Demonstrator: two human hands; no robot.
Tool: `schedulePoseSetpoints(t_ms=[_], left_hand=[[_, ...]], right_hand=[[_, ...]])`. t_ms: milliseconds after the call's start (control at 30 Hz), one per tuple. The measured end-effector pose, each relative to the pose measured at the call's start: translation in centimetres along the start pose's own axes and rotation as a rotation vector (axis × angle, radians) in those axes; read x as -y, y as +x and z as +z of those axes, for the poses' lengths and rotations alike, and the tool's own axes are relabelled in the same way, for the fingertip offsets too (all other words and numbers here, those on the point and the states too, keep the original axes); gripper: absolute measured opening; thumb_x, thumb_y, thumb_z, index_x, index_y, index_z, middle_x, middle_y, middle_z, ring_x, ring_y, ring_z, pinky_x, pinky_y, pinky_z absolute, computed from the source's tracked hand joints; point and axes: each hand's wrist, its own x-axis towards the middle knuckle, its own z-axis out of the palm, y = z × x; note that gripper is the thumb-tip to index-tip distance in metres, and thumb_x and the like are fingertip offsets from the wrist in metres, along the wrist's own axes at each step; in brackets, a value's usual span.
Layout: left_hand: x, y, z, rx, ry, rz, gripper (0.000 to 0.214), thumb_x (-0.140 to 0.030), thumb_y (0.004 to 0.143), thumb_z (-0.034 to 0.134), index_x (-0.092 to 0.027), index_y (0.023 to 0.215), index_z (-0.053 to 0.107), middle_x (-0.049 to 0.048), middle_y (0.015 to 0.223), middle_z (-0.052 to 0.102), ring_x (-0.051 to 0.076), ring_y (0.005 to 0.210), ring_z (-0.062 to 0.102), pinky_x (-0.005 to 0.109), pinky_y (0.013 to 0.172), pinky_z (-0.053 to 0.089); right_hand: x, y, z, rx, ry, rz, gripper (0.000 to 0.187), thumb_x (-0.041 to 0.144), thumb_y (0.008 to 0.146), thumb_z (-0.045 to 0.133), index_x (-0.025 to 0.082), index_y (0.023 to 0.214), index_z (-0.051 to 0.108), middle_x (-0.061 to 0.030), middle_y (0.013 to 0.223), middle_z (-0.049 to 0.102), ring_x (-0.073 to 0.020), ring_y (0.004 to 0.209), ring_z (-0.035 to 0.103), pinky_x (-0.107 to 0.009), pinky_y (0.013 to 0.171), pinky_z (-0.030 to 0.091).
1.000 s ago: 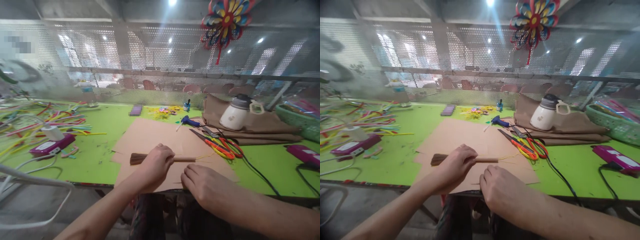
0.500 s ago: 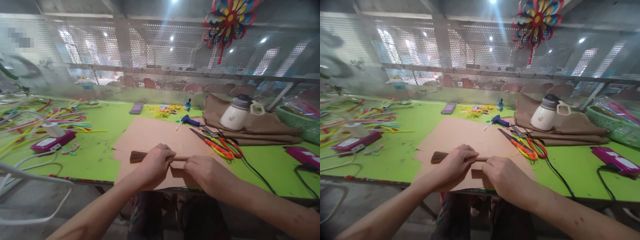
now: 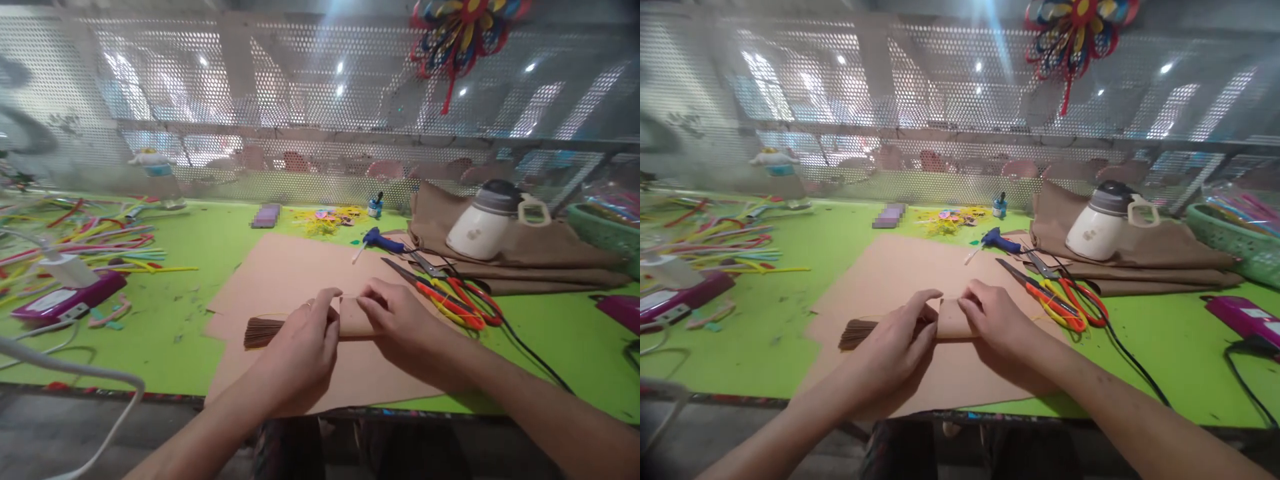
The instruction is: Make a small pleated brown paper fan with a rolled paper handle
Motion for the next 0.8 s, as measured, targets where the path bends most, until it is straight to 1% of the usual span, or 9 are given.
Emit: schedulePoseSetpoints(t_ms=[33, 67, 167, 233, 333, 400, 600, 733, 800], left_hand=[[0.0, -0.1, 0.0, -0.006, -0.014, 0.007, 0.040, -0.013, 0.092, 0.043, -0.017, 0.132, 0.041, 0.0093, 0.100, 0.067, 0.024, 0.095, 0.061, 0.040, 0.084, 0.049], [-0.1, -0.2, -0.1, 0.002, -0.010, 0.022, 0.038, -0.013, 0.092, 0.043, -0.018, 0.130, 0.042, 0.0089, 0.100, 0.066, 0.024, 0.095, 0.061, 0.040, 0.084, 0.049], [-0.2, -0.2, 0.0, 0.060, 0.078, 0.075, 0.015, -0.019, 0.096, 0.044, -0.019, 0.103, 0.057, 0.0077, 0.093, 0.064, 0.024, 0.089, 0.058, 0.040, 0.080, 0.048], [-0.3, -0.2, 0.2, 0.080, 0.151, 0.142, 0.017, -0.020, 0.097, 0.044, -0.019, 0.090, 0.060, 0.0072, 0.088, 0.062, 0.023, 0.085, 0.055, 0.039, 0.077, 0.047], [-0.3, -0.1, 0.4, 0.058, 0.214, 0.229, 0.020, -0.016, 0.097, 0.044, -0.018, 0.090, 0.063, 0.0067, 0.085, 0.060, 0.022, 0.081, 0.053, 0.038, 0.075, 0.046], [-0.3, -0.1, 0.5, 0.061, 0.232, 0.241, 0.022, -0.015, 0.096, 0.044, -0.018, 0.089, 0.064, 0.0066, 0.082, 0.059, 0.022, 0.079, 0.052, 0.038, 0.073, 0.046], [-0.2, -0.3, 0.4, 0.033, 0.143, 0.143, 0.023, -0.021, 0.097, 0.048, -0.018, 0.088, 0.068, 0.0079, 0.090, 0.056, 0.022, 0.085, 0.052, 0.035, 0.072, 0.046], [-0.1, -0.3, 0.3, 0.052, 0.124, 0.143, 0.025, -0.021, 0.099, 0.044, -0.019, 0.095, 0.069, 0.0077, 0.091, 0.059, 0.023, 0.088, 0.051, 0.037, 0.076, 0.046], [-0.1, -0.2, 0.2, 0.063, 0.146, 0.142, 0.026, -0.022, 0.099, 0.044, -0.019, 0.092, 0.069, 0.0072, 0.087, 0.059, 0.023, 0.087, 0.050, 0.039, 0.077, 0.045]], right_hand=[[-0.1, -0.1, 0.3, 0.000, 0.007, 0.001, 0.018, 0.022, 0.094, 0.050, 0.019, 0.078, 0.056, 0.0001, 0.071, 0.064, -0.0155, 0.065, 0.058, -0.026, 0.060, 0.043], [-0.3, -0.2, 0.5, 0.001, 0.013, -0.001, 0.018, 0.022, 0.094, 0.050, 0.019, 0.077, 0.056, 0.0001, 0.070, 0.064, -0.0155, 0.064, 0.057, -0.026, 0.060, 0.042], [-0.5, -0.3, 1.0, 0.006, 0.020, -0.009, 0.017, 0.020, 0.094, 0.051, 0.019, 0.077, 0.057, -0.0007, 0.072, 0.064, -0.0160, 0.066, 0.057, -0.027, 0.063, 0.042], [-0.7, -0.3, 1.2, 0.014, 0.024, -0.011, 0.017, 0.019, 0.093, 0.052, 0.019, 0.077, 0.058, -0.0010, 0.073, 0.065, -0.0163, 0.067, 0.057, -0.028, 0.063, 0.042], [-0.7, -0.2, 1.3, 0.020, 0.023, -0.006, 0.016, 0.018, 0.091, 0.054, 0.019, 0.076, 0.057, -0.0005, 0.071, 0.064, -0.0162, 0.066, 0.057, -0.028, 0.062, 0.041], [-0.7, -0.2, 1.4, 0.017, 0.018, -0.003, 0.015, 0.016, 0.090, 0.055, 0.019, 0.076, 0.058, -0.0006, 0.072, 0.063, -0.0166, 0.067, 0.057, -0.028, 0.063, 0.041], [-0.3, -0.7, 1.7, -0.031, 0.008, -0.023, 0.018, 0.008, 0.091, 0.051, 0.018, 0.077, 0.058, -0.0034, 0.080, 0.060, -0.0185, 0.076, 0.056, -0.032, 0.070, 0.043], [-0.3, -1.1, 1.4, -0.029, -0.004, -0.022, 0.022, 0.009, 0.092, 0.053, 0.018, 0.072, 0.056, -0.0037, 0.080, 0.057, -0.0194, 0.079, 0.054, -0.033, 0.072, 0.042], [-0.3, -1.3, 1.1, -0.008, -0.023, -0.037, 0.023, 0.012, 0.094, 0.052, 0.017, 0.072, 0.057, -0.0041, 0.079, 0.057, -0.0201, 0.080, 0.053, -0.033, 0.072, 0.042]])
